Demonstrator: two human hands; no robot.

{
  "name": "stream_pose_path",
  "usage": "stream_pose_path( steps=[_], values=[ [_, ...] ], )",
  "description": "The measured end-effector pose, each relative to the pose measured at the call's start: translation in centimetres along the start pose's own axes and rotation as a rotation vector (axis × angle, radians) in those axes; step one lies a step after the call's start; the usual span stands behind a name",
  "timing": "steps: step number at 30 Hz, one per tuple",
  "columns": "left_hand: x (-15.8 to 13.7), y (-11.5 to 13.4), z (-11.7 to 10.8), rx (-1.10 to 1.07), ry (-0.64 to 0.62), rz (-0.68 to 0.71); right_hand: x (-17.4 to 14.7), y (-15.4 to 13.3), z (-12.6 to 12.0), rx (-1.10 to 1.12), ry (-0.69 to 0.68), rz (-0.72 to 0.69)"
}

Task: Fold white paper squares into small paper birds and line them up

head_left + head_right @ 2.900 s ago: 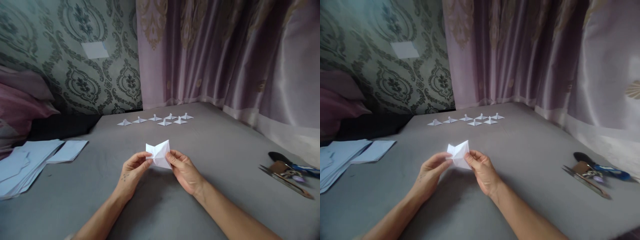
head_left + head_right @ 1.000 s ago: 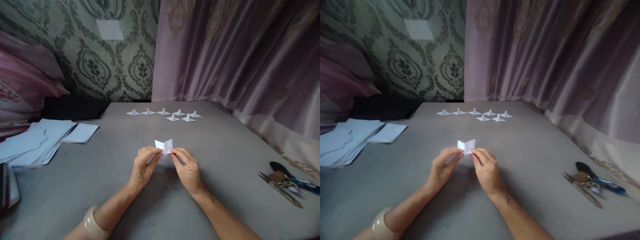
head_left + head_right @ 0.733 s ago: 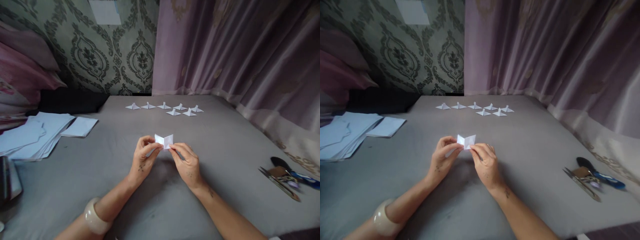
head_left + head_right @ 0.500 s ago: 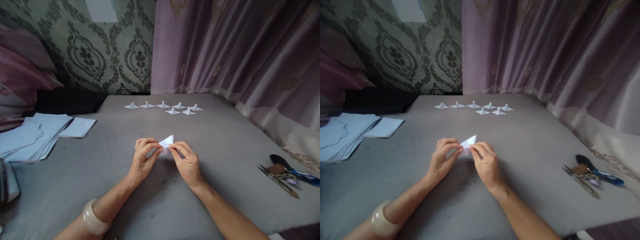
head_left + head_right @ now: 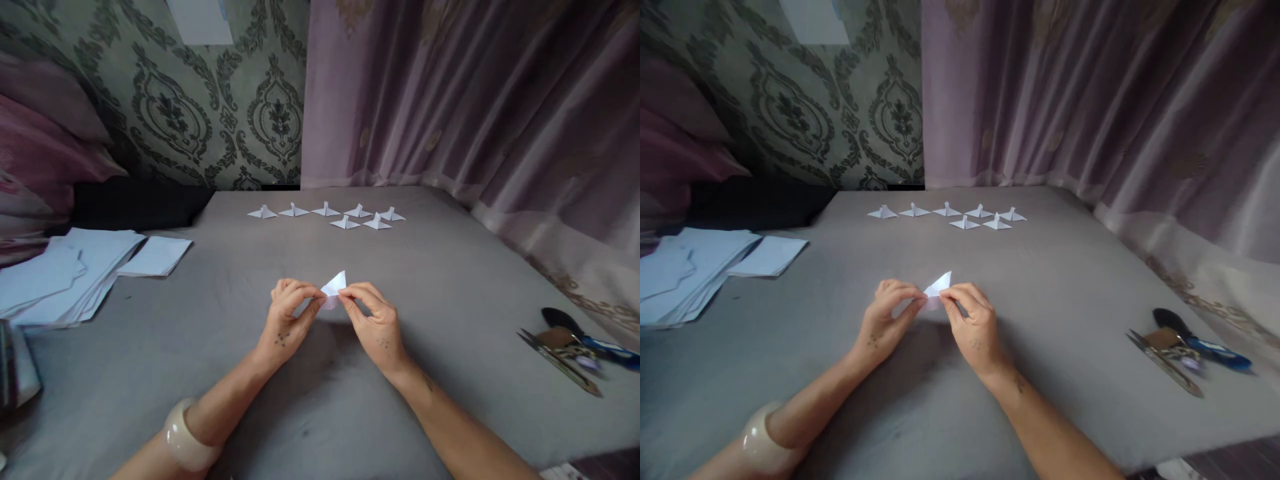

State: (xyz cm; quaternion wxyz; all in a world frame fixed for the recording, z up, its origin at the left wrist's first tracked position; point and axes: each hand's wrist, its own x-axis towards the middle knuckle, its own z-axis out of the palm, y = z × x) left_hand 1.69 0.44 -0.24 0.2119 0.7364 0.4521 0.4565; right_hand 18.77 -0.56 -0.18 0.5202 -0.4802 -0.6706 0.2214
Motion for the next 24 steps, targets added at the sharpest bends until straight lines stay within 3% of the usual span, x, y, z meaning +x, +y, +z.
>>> stream_pose_path(
  steps=[24],
  values=[
    [-0.2,0.0,-0.26,0.086,0.021,0.153,-0.17,0.17,0.14,-0.029,-0.116,-0.014]
  ],
)
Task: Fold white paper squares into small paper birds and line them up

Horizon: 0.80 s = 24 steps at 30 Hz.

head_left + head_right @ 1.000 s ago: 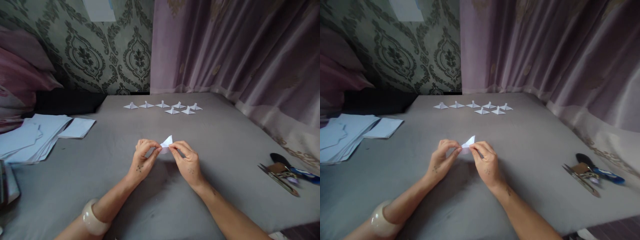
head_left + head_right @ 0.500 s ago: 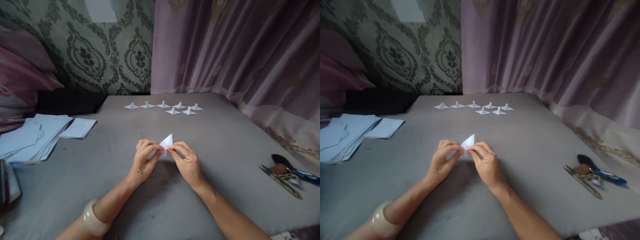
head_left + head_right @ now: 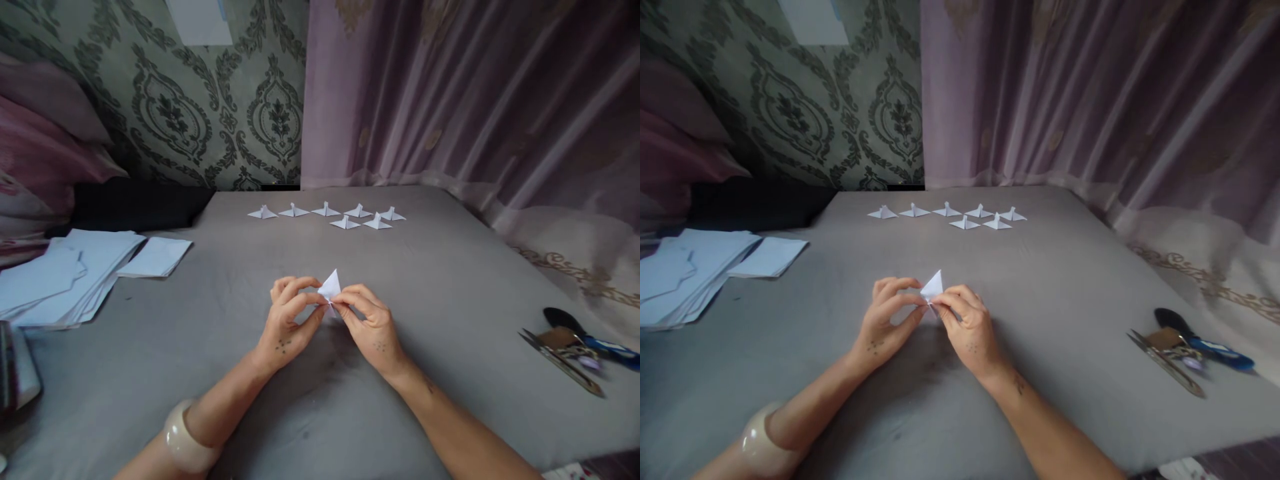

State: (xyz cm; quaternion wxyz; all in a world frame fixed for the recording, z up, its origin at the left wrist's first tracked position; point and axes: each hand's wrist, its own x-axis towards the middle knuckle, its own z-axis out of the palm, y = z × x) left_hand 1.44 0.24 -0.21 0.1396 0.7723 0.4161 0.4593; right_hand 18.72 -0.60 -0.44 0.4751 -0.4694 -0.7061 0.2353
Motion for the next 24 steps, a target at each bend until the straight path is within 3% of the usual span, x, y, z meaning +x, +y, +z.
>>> stream_pose_path(
  steps=[6,10,16,24],
  values=[
    [0.2,-0.4,-0.3,-0.048,-0.079,0.021,0.0,0.0,-0.3,0.048,-0.06,0.039],
    [0.3,-0.4,-0.3,-0.141,-0.09,-0.046,0.1,0.0,-0.4,0.133,-0.097,0.094],
    [0.4,-0.3,0.0,-0.295,-0.11,-0.144,0.3,0.2,-0.7,0.15,-0.081,0.069],
    [0.3,-0.6,0.4,-0.68,-0.084,-0.522,0.4,-0.4,-1.2,0.221,-0.113,0.178]
  ],
)
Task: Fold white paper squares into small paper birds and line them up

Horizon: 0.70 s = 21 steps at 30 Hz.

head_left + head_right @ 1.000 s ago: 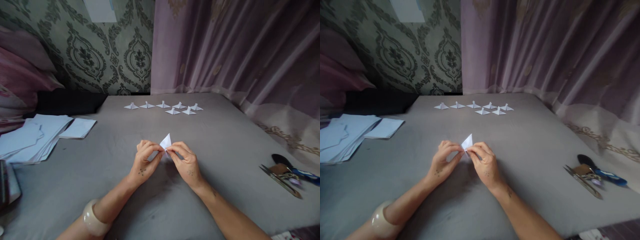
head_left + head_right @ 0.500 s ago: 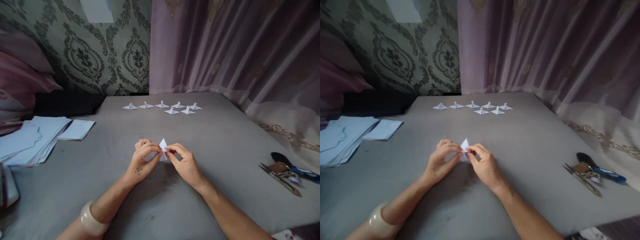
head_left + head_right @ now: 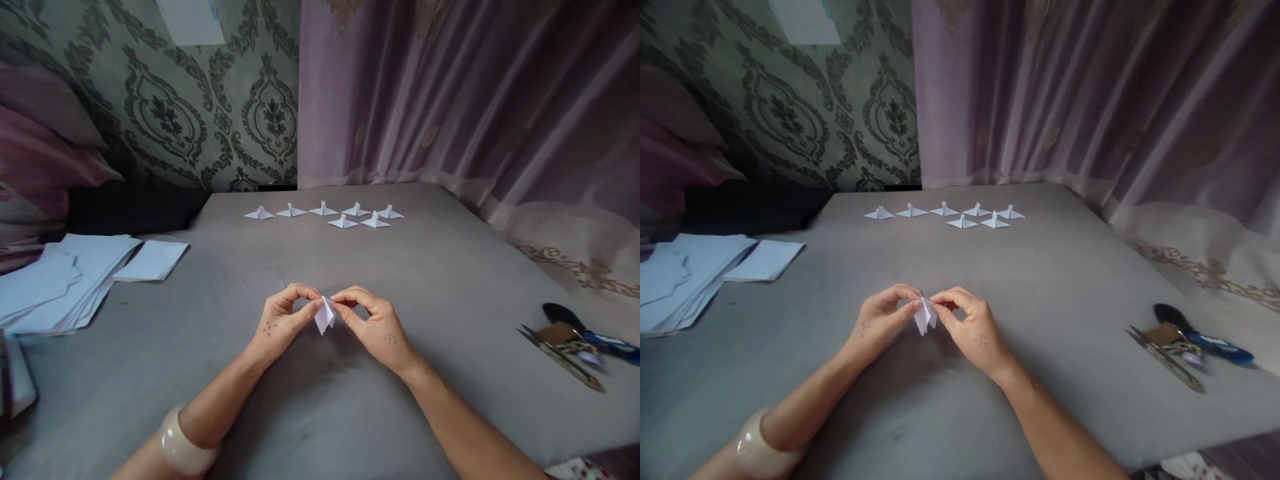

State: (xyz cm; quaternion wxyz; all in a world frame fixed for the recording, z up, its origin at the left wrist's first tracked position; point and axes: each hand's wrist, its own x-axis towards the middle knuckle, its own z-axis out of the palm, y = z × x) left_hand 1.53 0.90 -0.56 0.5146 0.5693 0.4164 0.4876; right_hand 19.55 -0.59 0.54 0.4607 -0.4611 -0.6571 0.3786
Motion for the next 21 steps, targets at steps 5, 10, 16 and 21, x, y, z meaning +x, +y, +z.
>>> stream_pose_path(
  steps=[5,10,16,21],
  values=[
    [0.0,-0.2,0.4,-0.202,0.034,-0.162,-0.2,-0.4,-0.2,0.021,0.03,0.028],
    [-0.2,-0.1,1.0,-0.235,0.11,-0.209,-0.3,-1.0,0.1,-0.021,-0.013,-0.06],
    [-0.3,-0.3,1.0,-0.108,0.098,-0.129,-0.1,-0.7,0.6,-0.007,0.1,0.002],
    [-0.2,-0.2,0.8,0.002,0.055,-0.093,0.1,-0.3,-0.1,0.094,0.087,0.068]
  ],
)
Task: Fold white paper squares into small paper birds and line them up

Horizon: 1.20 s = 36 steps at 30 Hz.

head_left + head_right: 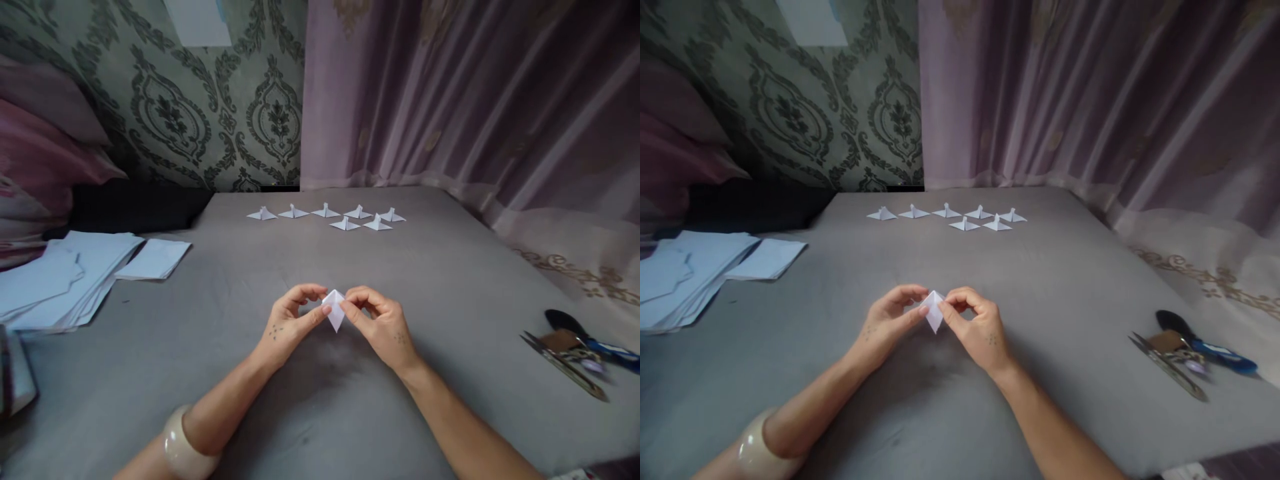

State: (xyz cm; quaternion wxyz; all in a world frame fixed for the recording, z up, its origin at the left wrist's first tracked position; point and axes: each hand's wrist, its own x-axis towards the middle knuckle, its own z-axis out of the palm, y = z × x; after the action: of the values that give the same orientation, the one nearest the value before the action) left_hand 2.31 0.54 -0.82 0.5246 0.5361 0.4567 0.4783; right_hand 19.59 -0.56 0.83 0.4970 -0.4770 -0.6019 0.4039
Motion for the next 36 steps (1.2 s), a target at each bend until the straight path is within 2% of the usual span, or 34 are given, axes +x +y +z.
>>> stream_pose_path(
  steps=[2,6,9,15,20,25,27,30,33,36],
  values=[
    [0.0,0.0,0.1,0.018,-0.004,0.004,0.0,0.2,0.0,0.017,-0.002,0.013],
    [-0.1,-0.1,0.3,-0.065,0.042,0.103,-0.1,0.5,0.2,0.018,0.015,0.033],
    [-0.1,0.1,0.2,-0.024,0.055,0.14,-0.1,0.5,0.2,0.014,0.025,0.044],
    [-0.2,1.0,0.0,-0.048,-0.025,0.088,-0.1,0.4,0.1,-0.003,0.05,0.059],
    [0.0,0.7,0.1,-0.147,-0.046,0.017,-0.2,0.4,0.3,-0.006,0.045,0.05],
    [0.2,0.2,-0.2,-0.083,-0.063,0.076,0.0,1.1,0.2,-0.025,0.069,0.085],
    [0.3,0.3,-0.4,0.0,-0.14,0.04,0.1,1.3,0.1,-0.047,0.015,0.086],
    [0.2,0.6,-0.2,0.014,-0.275,-0.124,0.1,1.2,-0.2,-0.032,-0.05,0.083],
    [0.0,0.7,0.2,-0.198,-0.209,-0.239,0.1,0.8,-0.5,0.105,-0.042,0.074],
    [0.0,0.5,0.5,-0.368,-0.102,-0.22,0.0,0.3,-0.2,0.179,-0.096,0.086]
  ],
)
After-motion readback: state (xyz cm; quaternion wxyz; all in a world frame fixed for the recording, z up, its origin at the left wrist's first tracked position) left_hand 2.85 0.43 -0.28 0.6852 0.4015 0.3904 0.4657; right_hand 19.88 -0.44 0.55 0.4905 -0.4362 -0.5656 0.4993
